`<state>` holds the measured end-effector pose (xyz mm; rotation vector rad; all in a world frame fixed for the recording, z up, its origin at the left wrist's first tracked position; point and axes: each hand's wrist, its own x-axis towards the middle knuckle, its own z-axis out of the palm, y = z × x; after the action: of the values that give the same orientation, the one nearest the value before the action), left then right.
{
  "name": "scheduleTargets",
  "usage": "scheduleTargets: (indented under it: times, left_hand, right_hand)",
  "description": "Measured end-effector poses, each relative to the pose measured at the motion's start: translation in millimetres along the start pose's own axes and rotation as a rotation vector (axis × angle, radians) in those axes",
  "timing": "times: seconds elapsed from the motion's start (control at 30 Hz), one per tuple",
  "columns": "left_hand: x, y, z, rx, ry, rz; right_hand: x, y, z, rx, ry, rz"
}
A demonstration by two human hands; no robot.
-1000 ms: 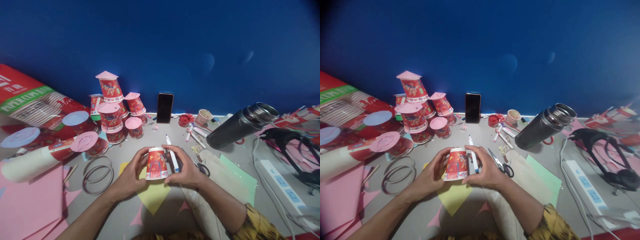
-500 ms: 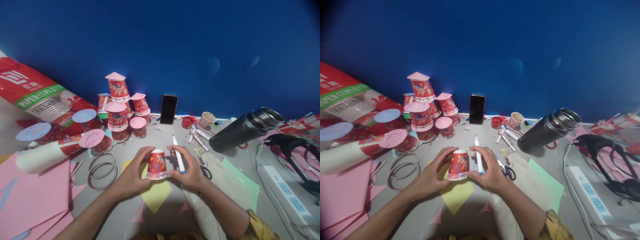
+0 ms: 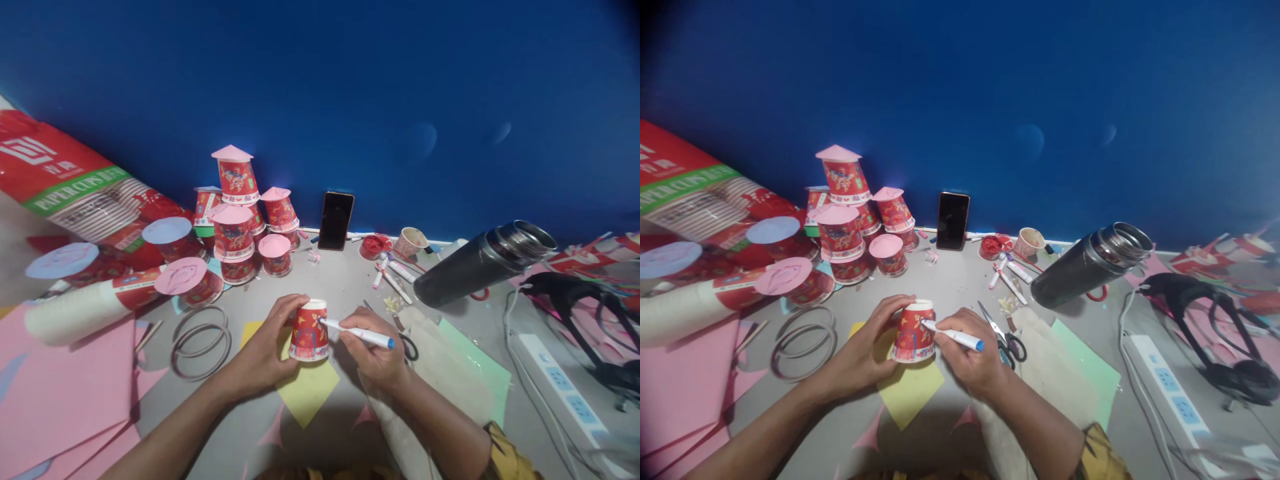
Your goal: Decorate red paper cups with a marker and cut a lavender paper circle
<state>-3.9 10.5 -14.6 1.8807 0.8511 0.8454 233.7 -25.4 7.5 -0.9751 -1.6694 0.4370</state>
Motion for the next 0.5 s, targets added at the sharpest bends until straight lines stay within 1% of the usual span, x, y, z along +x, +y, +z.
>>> scheduleTargets:
  times: [0.13,0.23,0.33,0.5]
  left_hand:
    - [-0.5,0.6,-0.5,0.001,-0.018,0.0]
    - [-0.5,0.3,-0.5,0.008,-0.02,0.014]
    - [-0.9,-1.8,-0.5,0.019,-0.018,0.019]
    - [-2.1,-5.0,-0.5,0.04,-0.026,0.021]
  right_hand:
    - [-1.1,2.1,1.0,-0.012,0.005,0.032]
    - [-1.0,3.9,1.9,-0.002,0.025,0.02]
    - [-0.7,5.7,2.5,0.0,0.014,-0.007]
    - [0.2,5.4,2.3,-0.001,-0.01,-0.001]
